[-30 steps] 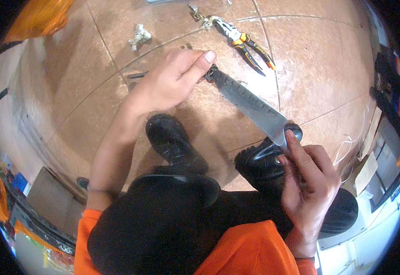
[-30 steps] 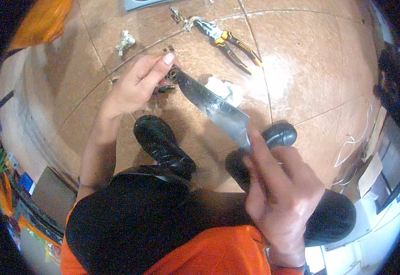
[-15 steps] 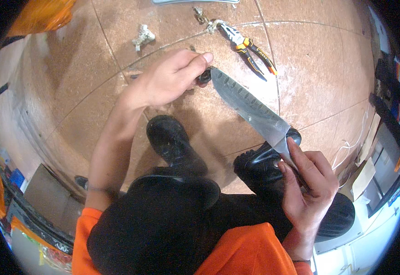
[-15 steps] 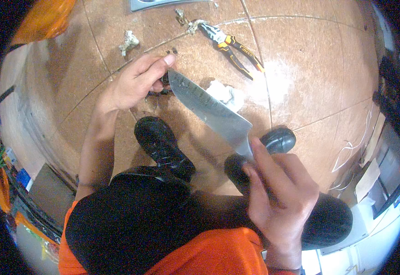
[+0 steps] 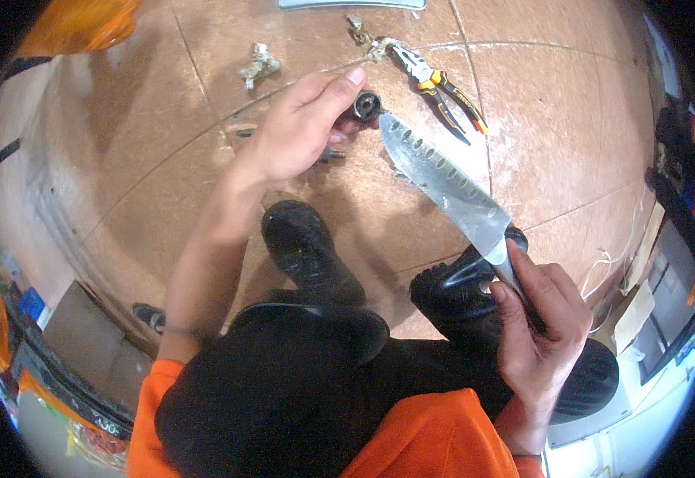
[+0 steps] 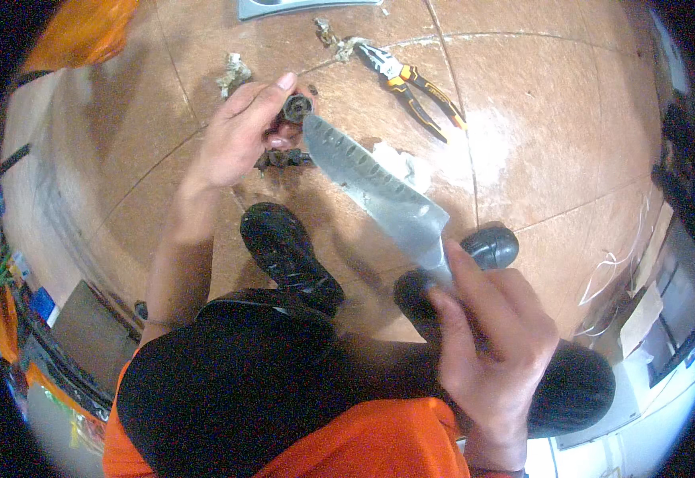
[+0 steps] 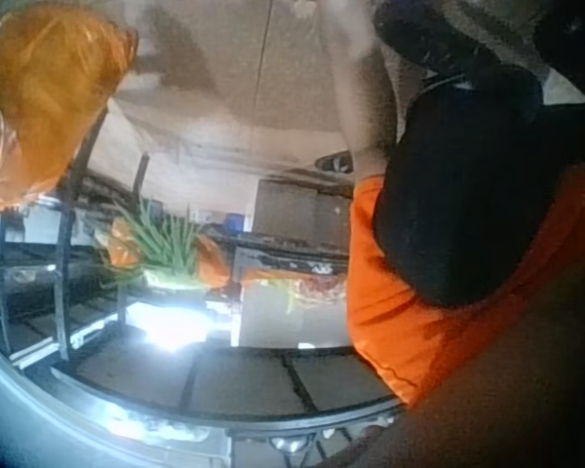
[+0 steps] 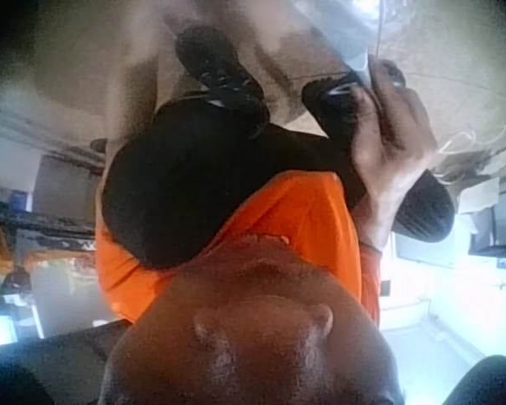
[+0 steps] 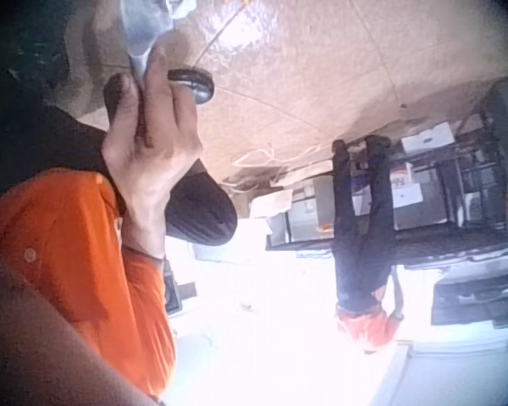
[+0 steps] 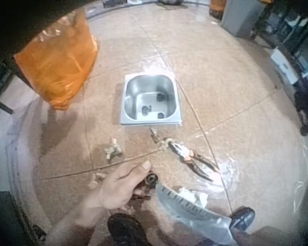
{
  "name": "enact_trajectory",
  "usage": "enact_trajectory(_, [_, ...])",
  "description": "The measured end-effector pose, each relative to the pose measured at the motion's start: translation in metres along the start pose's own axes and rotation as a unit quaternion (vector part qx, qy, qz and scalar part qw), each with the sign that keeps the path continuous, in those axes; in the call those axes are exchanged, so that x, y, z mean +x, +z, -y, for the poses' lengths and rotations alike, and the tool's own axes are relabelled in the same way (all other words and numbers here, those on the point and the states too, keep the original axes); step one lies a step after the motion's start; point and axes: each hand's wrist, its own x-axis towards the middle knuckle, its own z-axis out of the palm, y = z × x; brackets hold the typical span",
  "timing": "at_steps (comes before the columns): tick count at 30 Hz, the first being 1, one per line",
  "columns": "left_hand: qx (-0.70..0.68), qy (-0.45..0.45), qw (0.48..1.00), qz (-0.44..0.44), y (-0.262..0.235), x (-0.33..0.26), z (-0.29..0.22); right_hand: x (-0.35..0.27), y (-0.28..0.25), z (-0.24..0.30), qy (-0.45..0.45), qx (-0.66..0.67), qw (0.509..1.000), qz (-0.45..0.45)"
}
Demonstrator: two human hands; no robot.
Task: The person sits on the floor and uses a knife to scrape debris from a mechanical component, likely a brake caliper. They then insert small cylindrical parts into the component and use a cloth to wipe the surfaces.
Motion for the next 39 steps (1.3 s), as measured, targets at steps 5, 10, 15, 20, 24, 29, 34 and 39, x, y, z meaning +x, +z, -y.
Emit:
enact_trajectory(5, [0.022, 0.125, 0.948, -0.291, -0.034, -0.003, 0.005, 0.01, 0.032, -0.027, 0.089, 0.138, 0.986, 0.033])
enact_trajectory(10, [0.111, 0.134, 0.924, -0.34, -0.133, -0.03, 0.016, 0.1, 0.107, -0.021, 0.035, 0.207, 0.953, 0.22])
enact_trajectory(15, [0.332, 0.072, 0.914, -0.223, -0.138, -0.037, 0.044, 0.168, 0.158, -0.011, -0.024, 0.135, 0.958, 0.252])
enact_trajectory(20, [0.359, 0.075, 0.918, -0.153, -0.134, -0.021, 0.062, 0.191, 0.184, -0.014, -0.125, -0.011, 0.98, 0.157])
enact_trajectory(24, [0.455, 0.062, 0.876, -0.147, -0.134, -0.011, 0.068, 0.195, 0.189, -0.02, -0.094, -0.046, 0.983, 0.152])
enact_trajectory(29, [0.534, 0.073, 0.823, -0.179, -0.128, -0.01, 0.08, 0.179, 0.173, -0.03, -0.08, -0.074, 0.986, 0.13])
enact_trajectory(34, [0.216, 0.054, 0.942, -0.253, -0.138, -0.021, 0.065, 0.137, 0.127, -0.024, -0.057, 0.021, 0.988, 0.143])
enact_trajectory(39, [-0.408, 0.287, 0.866, -0.015, -0.098, -0.045, 0.022, 0.074, 0.066, 0.014, 0.043, 0.216, 0.96, 0.171])
